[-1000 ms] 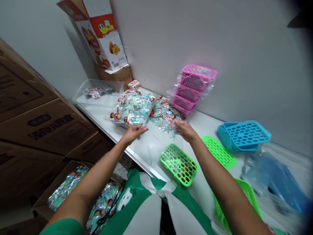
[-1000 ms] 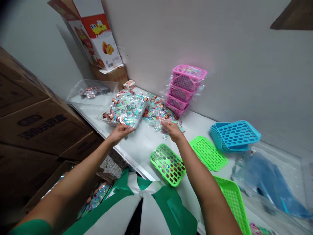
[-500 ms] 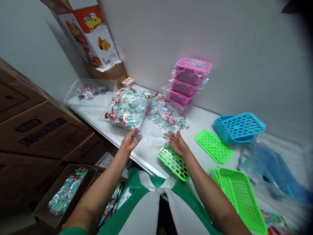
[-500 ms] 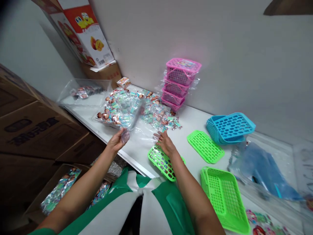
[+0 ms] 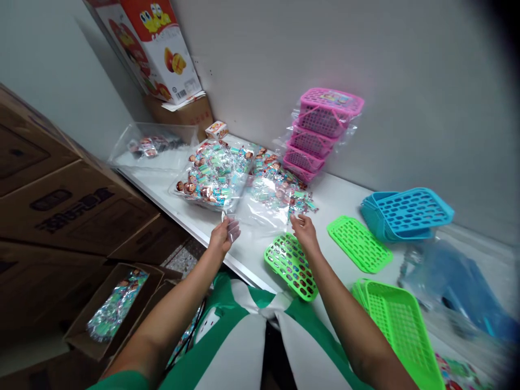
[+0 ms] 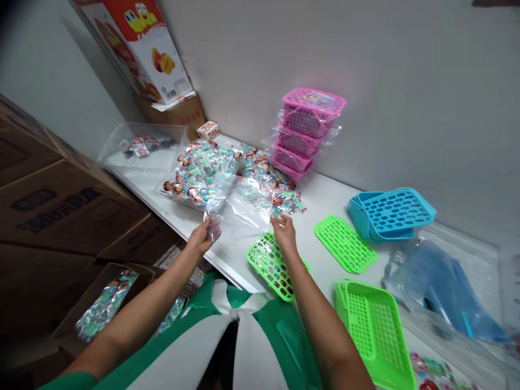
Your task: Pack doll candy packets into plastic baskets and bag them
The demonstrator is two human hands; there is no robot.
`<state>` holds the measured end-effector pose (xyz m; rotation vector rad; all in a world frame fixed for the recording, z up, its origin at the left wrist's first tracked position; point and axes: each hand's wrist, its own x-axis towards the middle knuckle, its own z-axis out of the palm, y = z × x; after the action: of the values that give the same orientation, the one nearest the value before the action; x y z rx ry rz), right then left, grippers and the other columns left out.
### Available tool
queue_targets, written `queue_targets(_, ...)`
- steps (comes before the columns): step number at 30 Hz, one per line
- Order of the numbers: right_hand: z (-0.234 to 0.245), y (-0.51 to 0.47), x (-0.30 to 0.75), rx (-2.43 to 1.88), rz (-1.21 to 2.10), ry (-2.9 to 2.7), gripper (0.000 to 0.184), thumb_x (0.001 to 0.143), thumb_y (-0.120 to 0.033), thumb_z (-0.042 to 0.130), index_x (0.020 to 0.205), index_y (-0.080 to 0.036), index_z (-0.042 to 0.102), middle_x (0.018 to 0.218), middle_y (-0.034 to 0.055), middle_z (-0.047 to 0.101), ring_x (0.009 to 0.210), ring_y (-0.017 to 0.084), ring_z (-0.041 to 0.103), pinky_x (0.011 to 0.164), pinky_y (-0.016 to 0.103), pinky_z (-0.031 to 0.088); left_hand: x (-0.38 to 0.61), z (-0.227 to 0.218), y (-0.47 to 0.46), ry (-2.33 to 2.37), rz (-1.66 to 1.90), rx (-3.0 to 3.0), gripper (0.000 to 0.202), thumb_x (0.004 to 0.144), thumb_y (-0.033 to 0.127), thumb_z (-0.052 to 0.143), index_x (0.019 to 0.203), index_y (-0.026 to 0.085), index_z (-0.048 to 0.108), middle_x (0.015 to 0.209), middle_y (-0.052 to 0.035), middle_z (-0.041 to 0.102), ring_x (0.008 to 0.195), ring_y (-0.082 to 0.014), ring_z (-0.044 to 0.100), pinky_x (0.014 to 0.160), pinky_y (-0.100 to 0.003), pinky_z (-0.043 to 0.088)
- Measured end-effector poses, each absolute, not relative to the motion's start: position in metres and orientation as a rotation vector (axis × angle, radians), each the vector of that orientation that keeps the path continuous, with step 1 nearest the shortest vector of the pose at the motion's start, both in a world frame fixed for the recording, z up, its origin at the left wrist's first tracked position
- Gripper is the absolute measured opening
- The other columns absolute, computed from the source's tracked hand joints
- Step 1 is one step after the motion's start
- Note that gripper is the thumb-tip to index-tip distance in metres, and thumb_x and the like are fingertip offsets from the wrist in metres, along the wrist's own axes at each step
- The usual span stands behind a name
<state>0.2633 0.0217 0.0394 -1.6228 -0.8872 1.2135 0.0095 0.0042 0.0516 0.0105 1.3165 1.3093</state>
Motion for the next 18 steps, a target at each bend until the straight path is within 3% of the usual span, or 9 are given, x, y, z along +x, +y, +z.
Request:
queue_targets(2,0.042,0.003,0.260,-1.652,1.181,-0.854,0.057,0.070,-0.065,0.062,0.104,-0.019,0.058,0.106,0.0092,0.066,0.078,0.018,0.064,0.053,0.024,0.049,0.016,0.045,0.003,1.331,1.322,-0.037,0.025,0.092,0.035,0.047,0.083,0.014,0.057,0.067,-0.0028,0.064,0.051,-0.0092,0.059,0.056,-0.024,0.052)
queue_targets(4,0.044,-0.016,0.249,-1.607,1.396,-0.857,0.056,0.071,-0.068,0.058,0.094,-0.017,0.060,0.098,0.0094,0.067,0.070,0.016,0.063,0.049,0.023,0.047,0.024,0.038,0.002,1.335,1.318,-0.072,0.026,0.093,0.036,0.043,0.083,0.015,0.055,0.068,-0.0029,0.064,0.051,-0.0089,0.058,0.058,-0.024,0.052)
queue_targets(7,0.044,-0.030,0.225,-1.487,1.774,-0.775,0.051,0.070,-0.066,0.062,0.086,-0.017,0.063,0.097,0.0103,0.067,0.072,0.016,0.064,0.051,0.023,0.050,0.037,0.028,-0.003,1.344,1.285,-0.090,0.027,0.093,0.037,0.042,0.082,0.016,0.054,0.071,-0.0032,0.065,0.053,-0.0089,0.059,0.060,-0.024,0.052)
queue_targets(9,0.040,-0.027,0.210,-1.458,1.848,-0.625,0.044,0.070,-0.060,0.066,0.084,-0.019,0.062,0.098,0.0099,0.067,0.074,0.016,0.065,0.053,0.023,0.051,0.045,0.024,-0.007,1.356,1.247,-0.078,0.027,0.094,0.038,0.042,0.083,0.016,0.054,0.073,-0.0039,0.066,0.056,-0.0096,0.060,0.062,-0.025,0.052)
queue_targets(14,0.022,-0.005,0.202,-1.490,1.684,-0.636,0.027,0.067,-0.042,0.070,0.075,-0.017,0.063,0.077,0.0046,0.067,0.056,0.010,0.057,0.045,0.019,0.040,0.047,0.018,-0.019,1.482,1.127,0.001,0.028,0.090,0.041,0.048,0.083,0.015,0.055,0.071,-0.0062,0.065,0.063,-0.0146,0.062,0.064,-0.029,0.050)
queue_targets(18,0.016,0.001,0.207,-1.493,1.508,-0.914,0.030,0.065,-0.046,0.068,0.066,-0.017,0.062,0.065,0.0021,0.064,0.049,0.010,0.050,0.045,0.022,0.036,0.034,0.027,-0.030,1.697,1.222,0.184,0.033,0.079,0.047,0.062,0.096,0.020,0.054,0.087,-0.0066,0.064,0.090,-0.0203,0.061,0.075,-0.029,0.047)
